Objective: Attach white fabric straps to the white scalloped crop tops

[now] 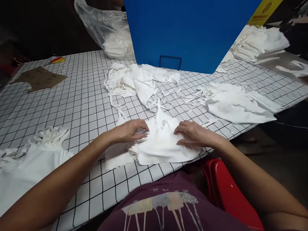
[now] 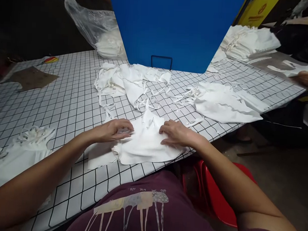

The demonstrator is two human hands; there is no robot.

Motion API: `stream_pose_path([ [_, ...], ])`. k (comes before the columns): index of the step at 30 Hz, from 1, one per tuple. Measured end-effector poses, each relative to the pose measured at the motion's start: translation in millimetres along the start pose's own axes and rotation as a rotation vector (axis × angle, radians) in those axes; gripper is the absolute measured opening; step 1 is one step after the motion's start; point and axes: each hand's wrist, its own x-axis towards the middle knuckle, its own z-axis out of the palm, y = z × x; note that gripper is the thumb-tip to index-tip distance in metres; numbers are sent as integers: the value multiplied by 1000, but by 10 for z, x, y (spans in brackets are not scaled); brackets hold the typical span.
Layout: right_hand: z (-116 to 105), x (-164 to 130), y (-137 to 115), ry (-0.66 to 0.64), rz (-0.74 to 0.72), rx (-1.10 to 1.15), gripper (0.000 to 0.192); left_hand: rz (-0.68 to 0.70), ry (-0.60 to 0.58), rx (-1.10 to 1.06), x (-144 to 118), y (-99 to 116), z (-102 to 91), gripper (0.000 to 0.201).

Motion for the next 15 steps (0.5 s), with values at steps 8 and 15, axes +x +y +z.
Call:
stream_pose_path([
  [8,-183,48,107,346,-35,260,23,63,177,2,89,-18,189,37],
  [15,-111,-120,191,299,28,40,57,40,344,150,49,146,492,70],
])
